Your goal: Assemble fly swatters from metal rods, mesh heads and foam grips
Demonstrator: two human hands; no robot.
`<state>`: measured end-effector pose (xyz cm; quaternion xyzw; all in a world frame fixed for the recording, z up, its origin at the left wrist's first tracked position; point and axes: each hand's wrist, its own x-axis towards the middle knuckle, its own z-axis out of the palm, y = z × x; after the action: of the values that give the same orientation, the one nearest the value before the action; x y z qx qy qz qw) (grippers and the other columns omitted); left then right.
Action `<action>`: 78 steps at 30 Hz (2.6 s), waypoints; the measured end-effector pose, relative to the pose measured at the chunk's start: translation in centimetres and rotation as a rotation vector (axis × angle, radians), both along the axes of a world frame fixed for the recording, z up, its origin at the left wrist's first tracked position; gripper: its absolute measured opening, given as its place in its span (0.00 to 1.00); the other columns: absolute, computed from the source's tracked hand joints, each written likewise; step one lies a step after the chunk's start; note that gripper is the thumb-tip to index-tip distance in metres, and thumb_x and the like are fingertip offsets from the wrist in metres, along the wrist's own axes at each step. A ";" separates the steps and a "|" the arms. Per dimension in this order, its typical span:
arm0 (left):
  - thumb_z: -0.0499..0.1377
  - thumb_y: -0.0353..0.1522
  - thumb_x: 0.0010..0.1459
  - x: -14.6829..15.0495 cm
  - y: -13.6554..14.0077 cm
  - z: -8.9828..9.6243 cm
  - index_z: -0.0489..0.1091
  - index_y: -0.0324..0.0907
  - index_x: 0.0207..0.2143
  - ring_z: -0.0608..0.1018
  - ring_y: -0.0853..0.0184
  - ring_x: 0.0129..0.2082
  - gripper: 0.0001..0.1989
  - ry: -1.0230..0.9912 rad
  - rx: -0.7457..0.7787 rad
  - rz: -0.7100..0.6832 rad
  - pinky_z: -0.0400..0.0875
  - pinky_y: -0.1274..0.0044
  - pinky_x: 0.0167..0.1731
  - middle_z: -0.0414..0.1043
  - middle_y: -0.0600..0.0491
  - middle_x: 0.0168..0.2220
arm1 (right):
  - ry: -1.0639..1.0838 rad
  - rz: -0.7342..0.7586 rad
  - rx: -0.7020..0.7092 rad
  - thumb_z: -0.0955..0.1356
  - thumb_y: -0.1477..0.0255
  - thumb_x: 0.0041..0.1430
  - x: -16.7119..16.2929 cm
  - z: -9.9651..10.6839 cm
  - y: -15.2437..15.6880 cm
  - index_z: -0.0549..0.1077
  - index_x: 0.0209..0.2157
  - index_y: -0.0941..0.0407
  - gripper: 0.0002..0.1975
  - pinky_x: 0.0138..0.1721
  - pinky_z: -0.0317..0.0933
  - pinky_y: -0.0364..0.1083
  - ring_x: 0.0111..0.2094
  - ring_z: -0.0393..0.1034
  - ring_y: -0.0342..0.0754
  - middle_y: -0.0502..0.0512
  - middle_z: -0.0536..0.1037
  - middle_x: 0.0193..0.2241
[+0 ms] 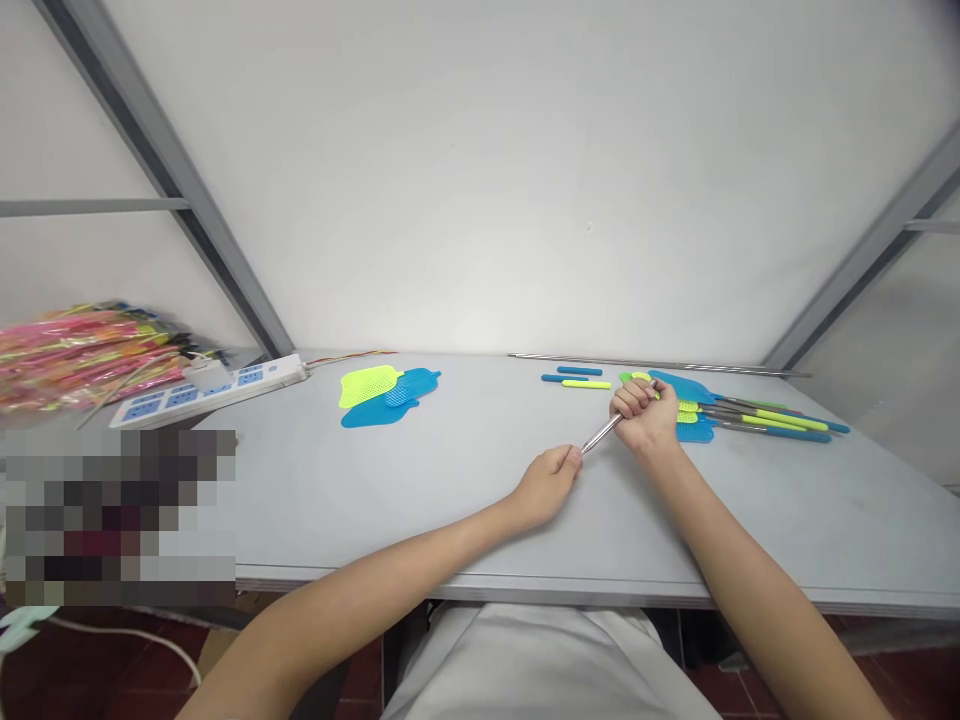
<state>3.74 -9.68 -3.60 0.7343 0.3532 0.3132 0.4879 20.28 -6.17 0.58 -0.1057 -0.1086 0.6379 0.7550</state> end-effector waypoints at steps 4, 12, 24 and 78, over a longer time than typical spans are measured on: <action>0.38 0.43 0.55 -0.2 -0.1 -0.3 0.53 0.40 0.20 0.57 0.75 0.18 0.19 -0.013 0.010 0.019 0.52 0.81 0.19 0.50 0.59 0.17 | -0.012 -0.052 0.005 0.55 0.71 0.48 -0.8 0.1 -0.2 0.46 0.13 0.55 0.14 0.07 0.37 0.38 0.08 0.37 0.36 0.40 0.42 0.08; 0.38 0.42 0.56 -0.2 0.0 -0.2 0.55 0.40 0.21 0.57 0.75 0.17 0.19 -0.021 -0.002 0.019 0.52 0.81 0.18 0.51 0.59 0.17 | -0.014 -0.073 0.017 0.54 0.69 0.49 -1.3 0.2 -0.4 0.45 0.13 0.55 0.14 0.07 0.37 0.38 0.09 0.36 0.37 0.40 0.41 0.08; 0.40 0.44 0.54 -0.2 0.4 -0.3 0.53 0.40 0.20 0.53 0.77 0.15 0.19 -0.096 -0.116 0.013 0.50 0.82 0.16 0.47 0.60 0.16 | 0.004 -0.044 0.062 0.54 0.69 0.49 -1.0 -0.1 -0.2 0.45 0.13 0.55 0.15 0.07 0.38 0.38 0.09 0.37 0.37 0.41 0.42 0.08; 0.48 0.37 0.52 -3.9 5.9 3.9 0.61 0.40 0.27 0.66 0.75 0.19 0.09 -0.241 0.208 0.607 0.59 0.82 0.20 0.62 0.57 0.21 | -0.688 0.133 -0.295 0.66 0.72 0.45 -2.4 0.3 -0.1 0.70 0.26 0.57 0.04 0.18 0.58 0.38 0.18 0.63 0.39 0.47 0.70 0.18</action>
<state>-0.16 -3.74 0.32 0.5991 0.4616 0.5630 0.3332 17.91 -6.26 0.92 -0.4140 -0.2690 0.6215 0.6082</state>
